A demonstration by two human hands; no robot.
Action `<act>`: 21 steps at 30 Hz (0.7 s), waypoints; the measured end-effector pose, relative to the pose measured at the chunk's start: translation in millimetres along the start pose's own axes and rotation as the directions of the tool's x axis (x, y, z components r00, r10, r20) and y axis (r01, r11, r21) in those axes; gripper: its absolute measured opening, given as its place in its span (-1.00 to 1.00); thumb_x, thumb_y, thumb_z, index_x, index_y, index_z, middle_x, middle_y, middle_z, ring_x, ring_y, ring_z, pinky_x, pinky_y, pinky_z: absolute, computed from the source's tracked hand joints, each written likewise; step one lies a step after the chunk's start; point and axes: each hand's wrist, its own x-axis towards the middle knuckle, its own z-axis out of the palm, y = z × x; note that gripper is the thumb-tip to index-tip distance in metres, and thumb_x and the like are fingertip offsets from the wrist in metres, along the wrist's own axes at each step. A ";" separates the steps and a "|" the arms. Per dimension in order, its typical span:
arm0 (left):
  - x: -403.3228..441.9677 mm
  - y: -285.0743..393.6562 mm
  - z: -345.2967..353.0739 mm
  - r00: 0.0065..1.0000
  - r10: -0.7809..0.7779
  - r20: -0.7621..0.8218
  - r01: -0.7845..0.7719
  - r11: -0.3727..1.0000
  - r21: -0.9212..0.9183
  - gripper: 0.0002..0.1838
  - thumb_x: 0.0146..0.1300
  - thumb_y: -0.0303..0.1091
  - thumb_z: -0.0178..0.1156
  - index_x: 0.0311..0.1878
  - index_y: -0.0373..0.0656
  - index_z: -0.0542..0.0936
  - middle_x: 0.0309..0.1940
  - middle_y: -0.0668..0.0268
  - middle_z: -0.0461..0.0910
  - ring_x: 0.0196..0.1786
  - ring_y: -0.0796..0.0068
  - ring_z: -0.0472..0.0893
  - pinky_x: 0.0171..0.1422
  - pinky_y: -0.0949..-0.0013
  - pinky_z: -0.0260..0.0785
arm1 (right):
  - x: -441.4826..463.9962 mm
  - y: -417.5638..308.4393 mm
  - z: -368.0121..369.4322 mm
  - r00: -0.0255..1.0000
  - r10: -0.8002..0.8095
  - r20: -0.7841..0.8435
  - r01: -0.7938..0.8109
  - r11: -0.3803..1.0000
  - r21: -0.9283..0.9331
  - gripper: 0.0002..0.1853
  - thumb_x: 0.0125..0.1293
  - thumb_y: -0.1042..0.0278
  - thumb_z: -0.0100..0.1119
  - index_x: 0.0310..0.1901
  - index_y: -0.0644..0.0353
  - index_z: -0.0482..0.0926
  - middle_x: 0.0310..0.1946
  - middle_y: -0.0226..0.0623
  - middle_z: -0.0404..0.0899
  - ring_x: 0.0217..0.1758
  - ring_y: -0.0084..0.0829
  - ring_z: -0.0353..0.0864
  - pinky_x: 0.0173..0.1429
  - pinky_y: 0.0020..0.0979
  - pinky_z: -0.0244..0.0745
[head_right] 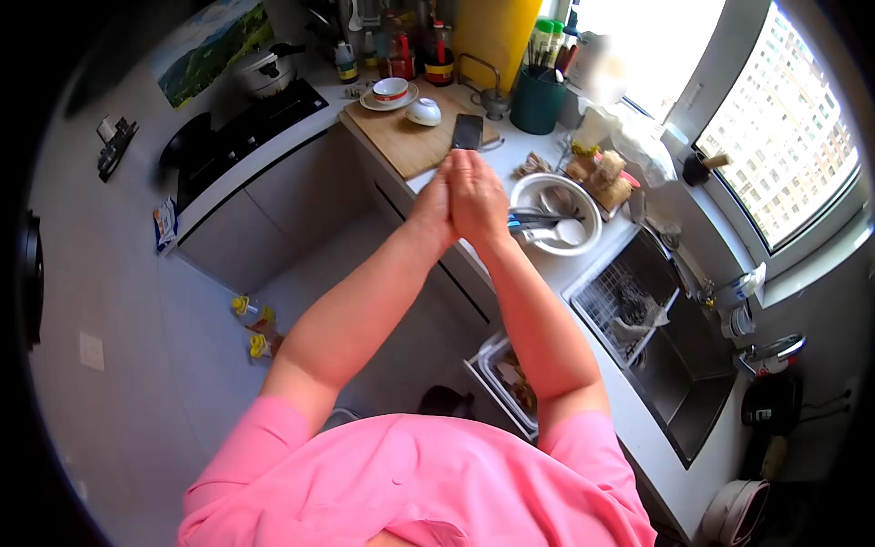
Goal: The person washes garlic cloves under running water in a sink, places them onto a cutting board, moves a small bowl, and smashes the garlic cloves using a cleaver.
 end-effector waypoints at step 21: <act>326.4 166.6 -220.4 0.812 -0.161 -0.561 0.234 0.970 0.060 -0.66 0.33 -0.14 -0.13 -0.22 -0.23 0.50 -0.20 0.23 0.52 -0.10 0.32 0.52 0.01 0.22 0.40 | 211.1 193.5 318.6 0.619 0.785 0.026 -0.582 0.436 0.686 -0.75 0.26 0.29 -0.10 -0.36 0.29 0.51 -0.46 -0.22 0.53 -0.41 -0.38 0.51 -0.28 -0.39 0.43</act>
